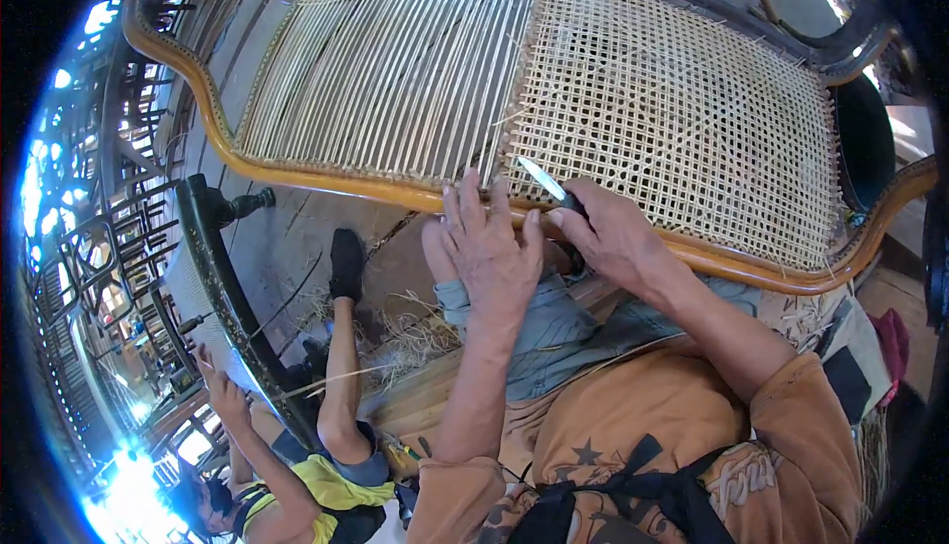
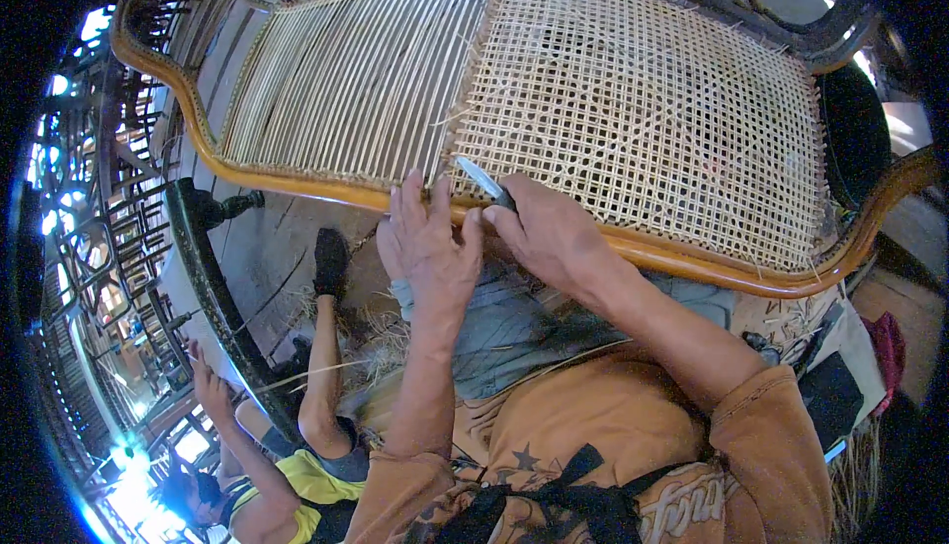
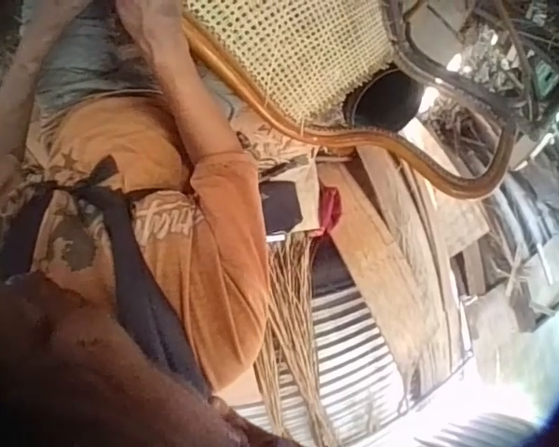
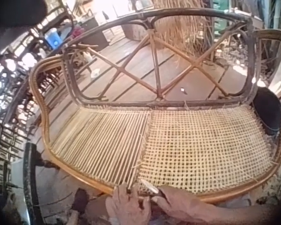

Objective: Repairing or weaving the seat of a rattan chair frame with cane material.

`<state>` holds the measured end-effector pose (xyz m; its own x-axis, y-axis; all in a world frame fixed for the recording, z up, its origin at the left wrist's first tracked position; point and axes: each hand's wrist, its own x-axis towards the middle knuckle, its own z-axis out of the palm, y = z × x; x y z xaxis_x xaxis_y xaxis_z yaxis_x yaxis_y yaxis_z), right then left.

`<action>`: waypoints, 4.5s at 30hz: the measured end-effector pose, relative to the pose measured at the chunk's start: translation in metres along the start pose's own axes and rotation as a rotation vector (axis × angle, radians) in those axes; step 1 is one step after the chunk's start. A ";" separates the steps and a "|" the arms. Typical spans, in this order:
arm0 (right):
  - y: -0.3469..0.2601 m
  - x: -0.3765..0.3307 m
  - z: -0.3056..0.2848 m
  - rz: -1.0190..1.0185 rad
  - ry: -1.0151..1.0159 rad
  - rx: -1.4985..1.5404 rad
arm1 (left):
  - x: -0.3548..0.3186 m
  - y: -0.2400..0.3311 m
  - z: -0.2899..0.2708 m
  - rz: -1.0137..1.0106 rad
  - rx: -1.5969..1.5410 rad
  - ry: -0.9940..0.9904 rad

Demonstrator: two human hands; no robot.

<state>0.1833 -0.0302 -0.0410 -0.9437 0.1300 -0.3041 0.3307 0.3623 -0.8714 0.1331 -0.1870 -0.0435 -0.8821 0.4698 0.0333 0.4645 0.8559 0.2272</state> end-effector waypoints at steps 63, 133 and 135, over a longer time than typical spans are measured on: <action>-0.020 0.019 -0.007 0.181 -0.287 -0.280 | 0.030 -0.005 -0.008 -0.045 -0.010 -0.055; 0.126 -0.134 -0.118 0.274 0.605 -0.025 | -0.059 0.056 0.026 -0.746 -1.484 -0.248; 0.120 -0.127 -0.103 0.258 0.532 -0.055 | -0.050 0.056 0.015 -0.672 -1.336 -0.213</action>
<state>0.3428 0.0915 -0.0677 -0.7066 0.6595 -0.2566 0.5621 0.3027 -0.7697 0.2039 -0.1593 -0.0466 -0.8132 0.2041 -0.5450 -0.5232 0.1536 0.8382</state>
